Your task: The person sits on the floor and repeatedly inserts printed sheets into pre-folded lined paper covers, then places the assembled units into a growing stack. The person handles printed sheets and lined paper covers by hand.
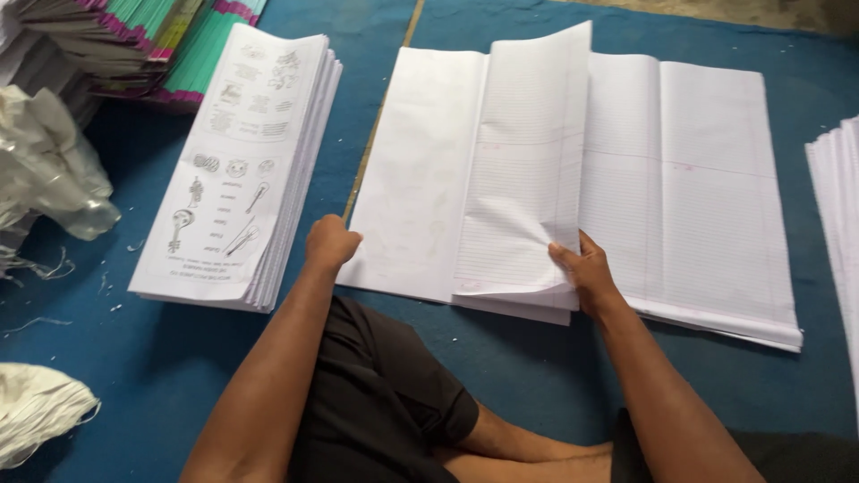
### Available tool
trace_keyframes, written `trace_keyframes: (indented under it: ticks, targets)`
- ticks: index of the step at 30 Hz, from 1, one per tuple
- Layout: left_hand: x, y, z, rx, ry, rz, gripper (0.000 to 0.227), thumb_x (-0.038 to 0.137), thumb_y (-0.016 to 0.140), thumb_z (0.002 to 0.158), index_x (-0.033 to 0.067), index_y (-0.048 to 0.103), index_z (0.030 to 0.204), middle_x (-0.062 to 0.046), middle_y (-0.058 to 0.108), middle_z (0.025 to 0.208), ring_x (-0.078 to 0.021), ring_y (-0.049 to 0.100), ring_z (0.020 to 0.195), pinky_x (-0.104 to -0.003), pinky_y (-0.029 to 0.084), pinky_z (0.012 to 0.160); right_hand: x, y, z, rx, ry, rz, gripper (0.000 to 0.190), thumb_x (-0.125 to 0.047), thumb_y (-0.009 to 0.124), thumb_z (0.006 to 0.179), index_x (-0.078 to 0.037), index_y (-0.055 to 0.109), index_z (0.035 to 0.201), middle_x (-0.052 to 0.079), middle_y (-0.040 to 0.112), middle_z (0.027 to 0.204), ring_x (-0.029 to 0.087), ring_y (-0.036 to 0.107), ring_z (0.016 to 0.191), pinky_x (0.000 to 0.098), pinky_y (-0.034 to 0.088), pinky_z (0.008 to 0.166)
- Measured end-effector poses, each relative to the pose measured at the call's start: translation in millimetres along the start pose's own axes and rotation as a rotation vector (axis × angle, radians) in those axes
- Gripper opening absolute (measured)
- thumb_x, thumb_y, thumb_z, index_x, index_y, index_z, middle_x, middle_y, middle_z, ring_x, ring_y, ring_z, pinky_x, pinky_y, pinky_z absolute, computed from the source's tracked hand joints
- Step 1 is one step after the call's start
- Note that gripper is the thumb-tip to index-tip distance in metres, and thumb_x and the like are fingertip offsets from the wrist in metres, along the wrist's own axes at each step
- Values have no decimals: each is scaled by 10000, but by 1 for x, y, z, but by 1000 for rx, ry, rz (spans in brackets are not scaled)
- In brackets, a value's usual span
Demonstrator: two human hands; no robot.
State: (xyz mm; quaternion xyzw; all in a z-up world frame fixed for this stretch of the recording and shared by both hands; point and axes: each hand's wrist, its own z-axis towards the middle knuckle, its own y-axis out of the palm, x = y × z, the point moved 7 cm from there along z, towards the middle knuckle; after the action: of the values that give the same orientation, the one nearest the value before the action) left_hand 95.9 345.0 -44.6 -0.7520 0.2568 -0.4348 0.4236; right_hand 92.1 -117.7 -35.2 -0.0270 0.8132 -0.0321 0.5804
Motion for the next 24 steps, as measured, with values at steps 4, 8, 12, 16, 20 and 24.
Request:
trace_keyframes:
  ticks: [4,8,12,16,20,24]
  targets:
    - [-8,4,3,-67,-18,-63,348,247,800,819,0,741,1056,-224,731,1091,-351,697,1037,-431,549,904,1,2,-2,25,-42,0,482,-168,675,894,-11,581,1340,185,698,1206,265,673,1149,371,541,1028]
    - [-14,1,-2,-81,-85,-175,268,219,789,828,16,773,1002,-205,760,1011,-314,748,900,-399,583,836,4,1,-6,32,43,-81,452,-182,646,915,-23,592,1334,196,703,1183,269,678,1135,382,555,995]
    - [-18,-5,-10,-114,-248,-320,227,218,782,835,42,768,977,-172,774,988,-261,758,815,-391,638,746,-2,3,-11,37,49,-103,432,-194,641,919,-39,603,1321,181,705,1162,265,681,1128,387,565,986]
    - [-14,-13,-16,-90,-220,-303,193,212,778,841,93,788,993,-153,788,1021,-254,755,905,-384,604,838,-4,4,-12,21,37,-99,410,-207,648,918,-44,621,1293,174,710,1146,257,683,1121,383,577,970]
    - [-9,-16,-18,-77,-205,-188,193,228,780,852,144,813,1022,-96,764,1121,-245,728,1031,-382,570,924,-4,4,-13,31,50,-111,405,-216,644,919,-49,621,1288,179,711,1131,259,701,1080,381,602,925]
    - [-6,-17,-21,-84,-223,-153,206,233,775,861,165,807,1053,-84,752,1165,-246,713,1069,-390,565,938,-7,6,-17,41,51,-115,432,-220,648,910,-40,612,1301,190,713,1122,266,710,1055,380,606,910]
